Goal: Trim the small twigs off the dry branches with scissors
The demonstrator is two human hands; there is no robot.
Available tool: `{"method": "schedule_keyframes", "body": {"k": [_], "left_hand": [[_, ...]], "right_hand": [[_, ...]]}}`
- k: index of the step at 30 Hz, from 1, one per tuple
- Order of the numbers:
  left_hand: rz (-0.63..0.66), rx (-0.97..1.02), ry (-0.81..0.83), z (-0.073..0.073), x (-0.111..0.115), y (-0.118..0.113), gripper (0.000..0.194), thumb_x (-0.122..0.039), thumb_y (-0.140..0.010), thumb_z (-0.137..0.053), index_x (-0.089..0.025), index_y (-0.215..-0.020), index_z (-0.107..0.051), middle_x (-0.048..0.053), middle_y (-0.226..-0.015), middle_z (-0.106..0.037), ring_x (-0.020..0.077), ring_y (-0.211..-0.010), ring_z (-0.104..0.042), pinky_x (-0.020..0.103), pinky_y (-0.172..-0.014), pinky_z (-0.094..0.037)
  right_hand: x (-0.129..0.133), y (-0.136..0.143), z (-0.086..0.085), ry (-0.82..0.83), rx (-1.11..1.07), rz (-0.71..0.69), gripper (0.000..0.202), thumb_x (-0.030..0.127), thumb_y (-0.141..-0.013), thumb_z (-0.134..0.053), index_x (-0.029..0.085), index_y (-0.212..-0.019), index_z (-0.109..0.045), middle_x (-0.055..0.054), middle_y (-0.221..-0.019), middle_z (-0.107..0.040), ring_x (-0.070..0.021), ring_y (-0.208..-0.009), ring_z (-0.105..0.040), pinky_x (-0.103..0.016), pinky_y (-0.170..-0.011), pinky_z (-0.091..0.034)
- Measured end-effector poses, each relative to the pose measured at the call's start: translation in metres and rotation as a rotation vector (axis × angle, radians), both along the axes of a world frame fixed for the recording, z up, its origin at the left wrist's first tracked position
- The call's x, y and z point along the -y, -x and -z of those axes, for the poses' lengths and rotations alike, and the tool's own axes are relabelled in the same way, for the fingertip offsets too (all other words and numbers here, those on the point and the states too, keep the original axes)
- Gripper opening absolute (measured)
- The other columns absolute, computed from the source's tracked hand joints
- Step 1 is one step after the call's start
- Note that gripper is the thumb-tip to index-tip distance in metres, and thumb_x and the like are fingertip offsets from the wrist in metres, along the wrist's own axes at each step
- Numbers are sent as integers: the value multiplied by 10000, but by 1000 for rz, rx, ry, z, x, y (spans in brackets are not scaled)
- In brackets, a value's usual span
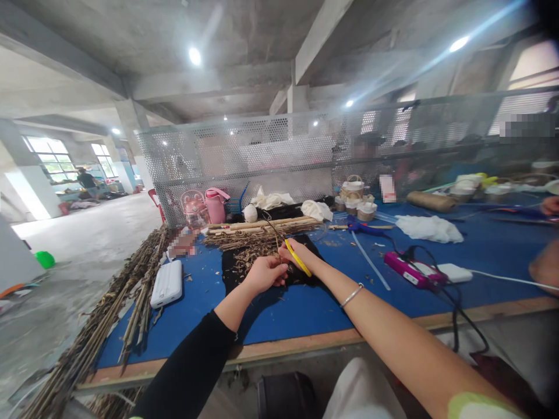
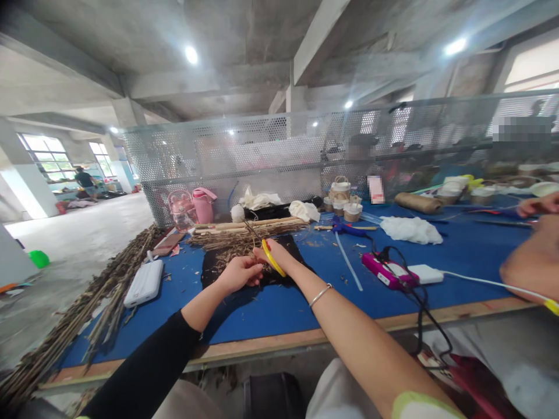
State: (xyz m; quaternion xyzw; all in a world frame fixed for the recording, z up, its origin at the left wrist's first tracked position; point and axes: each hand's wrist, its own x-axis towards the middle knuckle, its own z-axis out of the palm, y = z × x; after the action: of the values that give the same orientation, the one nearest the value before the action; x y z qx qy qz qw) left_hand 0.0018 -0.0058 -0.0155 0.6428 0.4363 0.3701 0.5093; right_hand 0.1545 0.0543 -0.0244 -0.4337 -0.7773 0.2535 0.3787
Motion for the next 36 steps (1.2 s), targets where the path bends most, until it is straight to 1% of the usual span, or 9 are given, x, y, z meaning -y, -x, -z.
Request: {"method": "schedule_keyframes", "body": {"k": [5,7,11,14,17,22,26,31,36], "left_hand": [[-27,-21,12,-3,3,-2,211,-310,-735,-597,-103,-736,-561,8,-593,-582,49,-435,-524,161,-435,-430],[-35,-7,5,-4,4,-2,196,-297,-740,-590,-106,-776,-565,0,-590,-576,47,-431,-520,156,-429,-424],[-127,26,-70,-8,1,0,212,-272,-739,-584,-118,-884,-567,-22,-578,-558,46,-417,-499,153,-416,-405],[-227,21,-114,-10,-1,2,203,-273,-738,-578,-120,-871,-575,-24,-564,-551,52,-413,-485,160,-414,-396],[-274,-33,-147,-9,-2,4,193,-276,-735,-574,-126,-856,-587,-22,-552,-547,62,-413,-481,173,-411,-389],[-236,-169,-221,-2,-3,4,214,-307,-733,-565,-142,-861,-613,-9,-566,-571,89,-444,-526,188,-434,-395],[-222,-236,-249,1,-2,4,231,-325,-730,-566,-153,-871,-628,-5,-574,-587,103,-466,-550,198,-461,-409],[-196,-240,-233,-1,0,1,225,-312,-723,-579,-145,-865,-633,-6,-558,-580,97,-453,-539,195,-458,-410],[-184,-216,-205,-4,3,-2,200,-284,-718,-584,-132,-843,-620,-12,-544,-558,96,-444,-538,187,-428,-402]], "right_hand": [[2,0,-2,30,-26,-47,400,575,-733,-494,181,-780,-442,-5,-659,-560,-133,-596,-519,-247,-566,-398],[2,-1,-4,32,-29,-48,410,587,-733,-484,182,-772,-440,-10,-669,-563,-134,-603,-519,-250,-581,-400],[-2,-5,-6,-35,34,95,427,603,-731,-468,177,-750,-457,-18,-690,-551,-141,-624,-500,-255,-595,-379],[-6,-8,-4,-62,71,166,413,584,-743,-466,172,-767,-474,-19,-692,-542,-139,-616,-488,-251,-588,-363],[-8,-8,-2,-94,82,196,402,563,-730,-504,168,-799,-488,-24,-733,-546,-136,-635,-487,-242,-593,-358],[-7,-4,-1,-115,101,207,390,520,-696,-568,167,-845,-491,-13,-764,-545,-124,-645,-478,-224,-579,-348],[-6,-3,-1,-96,111,214,366,500,-687,-576,167,-806,-483,2,-731,-529,-116,-625,-461,-216,-552,-334],[-5,-2,-2,-92,100,213,354,493,-683,-578,169,-786,-476,8,-704,-524,-114,-609,-454,-216,-538,-328],[1,2,-6,-97,60,193,357,506,-716,-549,171,-810,-467,-21,-754,-566,-134,-642,-500,-234,-573,-359]]}}
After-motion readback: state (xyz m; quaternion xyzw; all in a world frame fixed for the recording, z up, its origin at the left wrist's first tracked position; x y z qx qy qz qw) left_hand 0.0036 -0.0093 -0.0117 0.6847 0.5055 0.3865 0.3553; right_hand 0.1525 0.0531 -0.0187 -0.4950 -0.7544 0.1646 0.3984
